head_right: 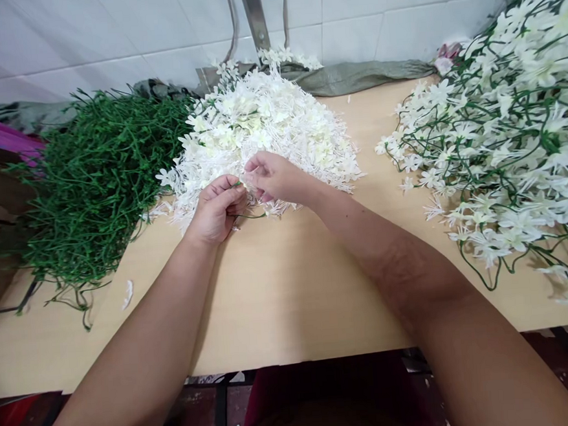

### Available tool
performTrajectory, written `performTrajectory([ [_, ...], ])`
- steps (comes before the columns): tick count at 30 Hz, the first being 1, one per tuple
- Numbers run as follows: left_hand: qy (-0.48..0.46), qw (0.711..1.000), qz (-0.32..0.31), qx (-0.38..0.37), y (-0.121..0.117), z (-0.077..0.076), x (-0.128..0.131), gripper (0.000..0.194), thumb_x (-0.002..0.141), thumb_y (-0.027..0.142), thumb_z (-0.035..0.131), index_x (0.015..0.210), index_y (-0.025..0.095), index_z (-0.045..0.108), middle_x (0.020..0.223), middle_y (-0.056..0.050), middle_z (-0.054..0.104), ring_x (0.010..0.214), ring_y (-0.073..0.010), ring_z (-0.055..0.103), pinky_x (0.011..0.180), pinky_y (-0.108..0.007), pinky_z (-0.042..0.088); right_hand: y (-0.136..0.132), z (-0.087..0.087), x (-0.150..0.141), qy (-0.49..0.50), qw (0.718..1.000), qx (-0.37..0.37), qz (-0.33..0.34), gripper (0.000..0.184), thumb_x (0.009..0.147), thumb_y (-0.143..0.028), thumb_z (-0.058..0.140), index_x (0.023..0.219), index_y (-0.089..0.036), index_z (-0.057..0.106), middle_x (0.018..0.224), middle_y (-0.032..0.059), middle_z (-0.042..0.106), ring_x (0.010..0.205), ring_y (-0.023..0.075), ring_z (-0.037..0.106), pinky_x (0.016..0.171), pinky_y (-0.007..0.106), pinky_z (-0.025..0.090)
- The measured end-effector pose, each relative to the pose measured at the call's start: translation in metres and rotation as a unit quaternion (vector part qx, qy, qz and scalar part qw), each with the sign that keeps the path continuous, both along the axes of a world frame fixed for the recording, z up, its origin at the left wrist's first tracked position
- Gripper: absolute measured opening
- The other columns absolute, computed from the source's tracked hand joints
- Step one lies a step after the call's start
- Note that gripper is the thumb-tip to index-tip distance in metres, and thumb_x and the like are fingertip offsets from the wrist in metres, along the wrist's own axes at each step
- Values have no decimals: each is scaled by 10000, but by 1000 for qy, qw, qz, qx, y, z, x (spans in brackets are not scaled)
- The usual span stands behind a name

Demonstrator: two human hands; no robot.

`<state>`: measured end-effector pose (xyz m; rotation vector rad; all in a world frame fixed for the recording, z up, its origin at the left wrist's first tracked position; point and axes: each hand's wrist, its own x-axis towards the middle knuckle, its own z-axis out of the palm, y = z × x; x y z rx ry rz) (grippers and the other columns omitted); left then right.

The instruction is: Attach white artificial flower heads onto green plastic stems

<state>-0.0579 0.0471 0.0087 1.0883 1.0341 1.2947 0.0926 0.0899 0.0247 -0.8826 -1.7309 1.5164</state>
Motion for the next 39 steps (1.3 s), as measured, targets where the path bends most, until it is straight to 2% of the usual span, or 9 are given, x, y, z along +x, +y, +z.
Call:
performTrajectory([
  [2, 0, 1000, -9, -2, -1, 0, 0, 232, 542, 244, 716, 645, 170, 522, 417, 104, 379, 348, -24, 261, 375, -176, 137, -2, 2, 0, -9, 1000, -11, 13, 123, 849, -91, 628, 839, -159, 526, 619, -42, 532, 542, 67, 530, 536, 196, 475],
  [5, -4, 1000, -14, -5, 0, -1, -2, 238, 547, 227, 719, 653, 173, 514, 415, 110, 354, 347, -23, 245, 378, -173, 122, -2, 4, 0, 11, 1000, 1, -5, 191, 794, -7, 654, 727, -141, 537, 535, -58, 515, 483, 40, 476, 495, 168, 413],
  [10, -36, 997, -64, -16, 1, 0, -7, 155, 583, 255, 649, 632, 157, 540, 440, 109, 258, 379, -19, 187, 413, -172, 121, -1, 5, -1, 65, 996, -46, -37, 221, 811, 26, 610, 682, -135, 529, 491, -65, 509, 438, 27, 458, 467, 156, 381],
  [15, -49, 996, -75, -18, 2, 1, -8, 156, 638, 257, 581, 560, 165, 483, 479, 78, 248, 408, -35, 204, 421, -175, 144, -3, 4, -3, 126, 983, -124, -50, 229, 834, -12, 614, 672, -143, 521, 503, -64, 530, 466, 26, 481, 518, 155, 451],
  [23, -46, 997, -63, -26, 2, 1, -6, 228, 731, 219, 512, 534, 170, 408, 496, 65, 228, 407, -41, 186, 407, -167, 148, -11, 2, -11, 146, 976, -154, -54, 227, 796, -28, 680, 647, -142, 552, 588, -41, 550, 606, 63, 564, 772, 269, 568],
  [27, -44, 996, -66, -26, 2, 0, -6, 246, 740, 202, 502, 521, 169, 396, 490, 63, 218, 405, -42, 184, 405, -167, 147, -13, 2, -15, 124, 981, -128, -73, 231, 797, -26, 675, 650, -146, 543, 581, -44, 533, 602, 70, 555, 755, 281, 571],
  [30, -44, 996, -70, -25, 2, 0, -6, 255, 751, 199, 518, 531, 168, 393, 494, 65, 219, 414, -42, 186, 407, -160, 151, -14, 3, -18, 94, 987, -83, -98, 246, 810, -20, 648, 647, -152, 522, 587, -49, 516, 587, 64, 536, 698, 259, 561],
  [35, -31, 997, -56, -37, 1, 0, -6, 304, 792, 264, 599, 580, 165, 406, 507, 76, 230, 430, -36, 199, 416, -135, 177, -13, 1, -19, 41, 992, 14, -115, 281, 717, -20, 730, 677, -170, 496, 595, -66, 510, 566, 60, 507, 621, 233, 489],
  [39, -31, 997, -64, -17, 1, -3, -6, 346, 753, 327, 691, 598, 160, 432, 506, 86, 249, 429, -24, 204, 417, -132, 178, -11, -1, -16, 36, 993, 15, -113, 269, 698, -64, 750, 695, -171, 503, 608, -62, 509, 575, 68, 517, 607, 239, 461],
])
